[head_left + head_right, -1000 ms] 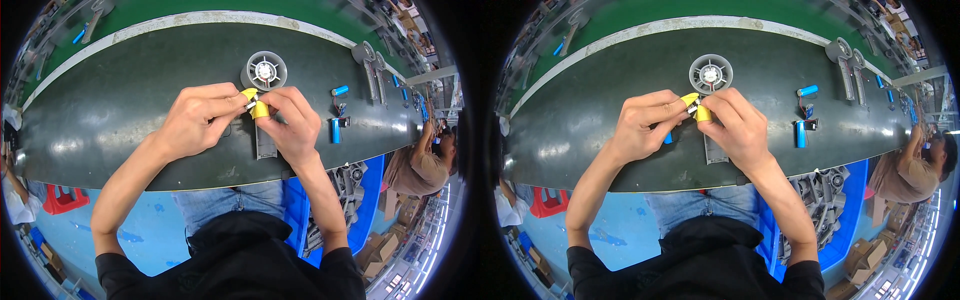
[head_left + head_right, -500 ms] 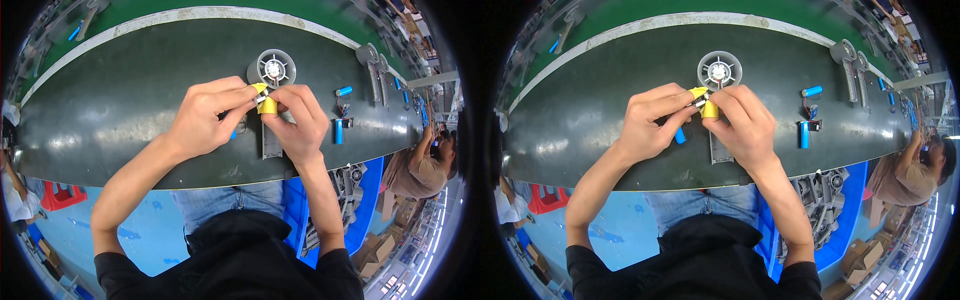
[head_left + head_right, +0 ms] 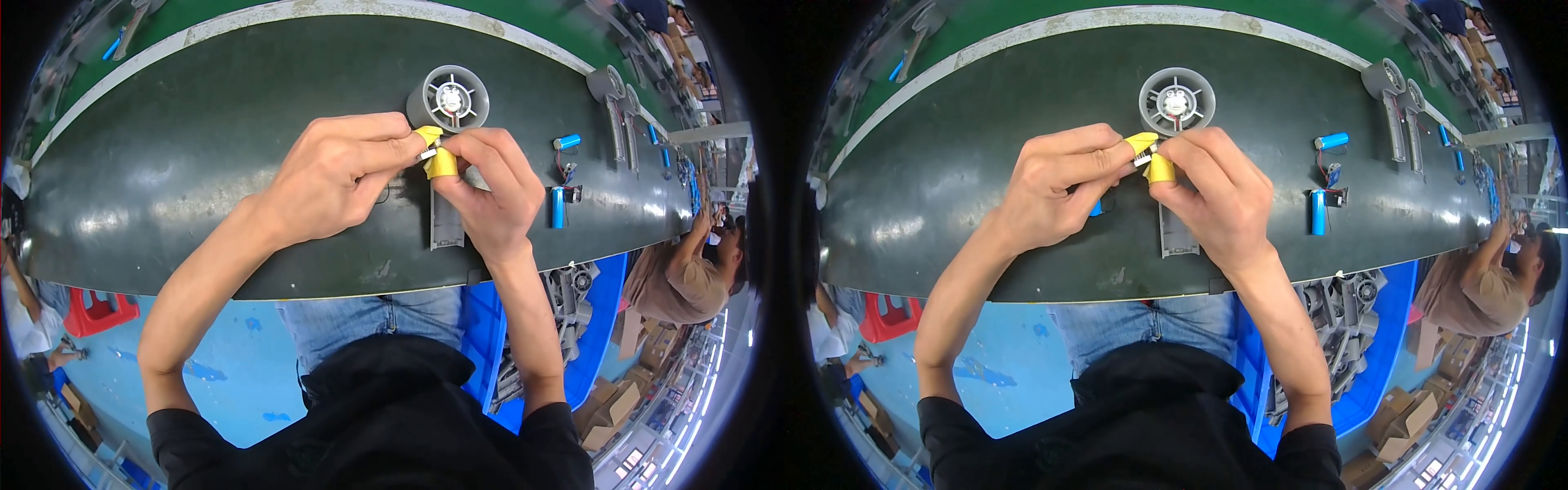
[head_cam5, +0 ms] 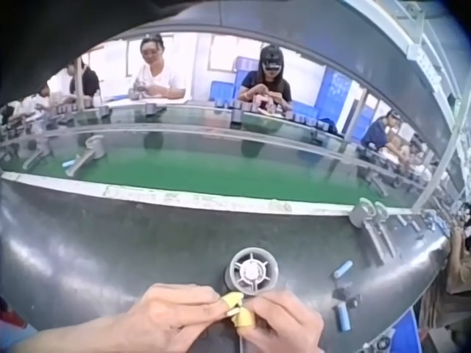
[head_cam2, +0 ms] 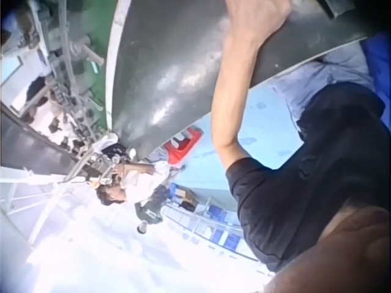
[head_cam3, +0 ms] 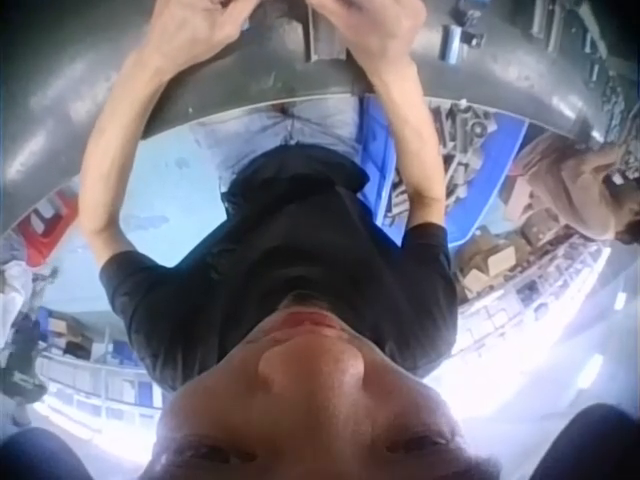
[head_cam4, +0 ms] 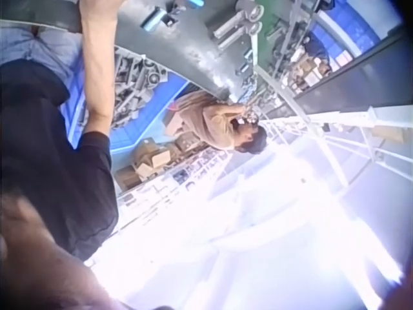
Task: The person assembles small yellow and blue electronic components by hand at a manual assembly station.
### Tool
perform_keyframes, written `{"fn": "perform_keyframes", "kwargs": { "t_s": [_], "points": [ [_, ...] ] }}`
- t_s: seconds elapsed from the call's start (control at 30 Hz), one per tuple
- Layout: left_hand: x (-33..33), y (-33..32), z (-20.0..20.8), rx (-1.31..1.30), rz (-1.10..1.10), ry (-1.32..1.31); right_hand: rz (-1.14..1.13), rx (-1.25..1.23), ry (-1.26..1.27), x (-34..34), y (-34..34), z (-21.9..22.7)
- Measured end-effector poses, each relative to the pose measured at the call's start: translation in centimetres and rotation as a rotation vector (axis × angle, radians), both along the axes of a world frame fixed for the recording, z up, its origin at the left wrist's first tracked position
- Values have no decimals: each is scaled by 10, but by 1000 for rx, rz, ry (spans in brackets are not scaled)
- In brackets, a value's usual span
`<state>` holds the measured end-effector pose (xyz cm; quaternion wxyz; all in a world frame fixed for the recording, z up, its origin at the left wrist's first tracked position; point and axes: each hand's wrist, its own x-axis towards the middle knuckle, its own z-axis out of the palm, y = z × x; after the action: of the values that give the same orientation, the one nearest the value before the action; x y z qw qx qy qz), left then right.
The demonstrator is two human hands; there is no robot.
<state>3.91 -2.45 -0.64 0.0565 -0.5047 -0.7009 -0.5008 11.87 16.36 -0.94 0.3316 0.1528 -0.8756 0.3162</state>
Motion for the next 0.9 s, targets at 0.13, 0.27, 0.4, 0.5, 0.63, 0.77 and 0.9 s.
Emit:
{"fn": "perform_keyframes", "kwargs": {
  "t_s": [0.13, 0.27, 0.4, 0.5, 0.63, 0.77, 0.9],
  "points": [
    [1, 1, -5, 22, -21, -84, -18, -17, 17, -2, 0, -1],
    [0, 1, -2, -21, -15, -66, -4, -30, -21, 0, 0, 1],
    [4, 10, -6, 81, 56, -120, -41, -1, -13, 0, 2, 4],
    [5, 10, -8, 123, 96, -153, -180, -82, -123, 14, -8, 19],
    [5, 11, -3, 89, 118, -191, -346, -373, -528, 41, -14, 27],
    [-8, 15, -4, 143, 148, -340, -241, -614, -764, 23, -6, 29],
    [-74, 39, 18, 68, 268, -486, -132, -472, -596, -57, 28, 30]
  ]
}}
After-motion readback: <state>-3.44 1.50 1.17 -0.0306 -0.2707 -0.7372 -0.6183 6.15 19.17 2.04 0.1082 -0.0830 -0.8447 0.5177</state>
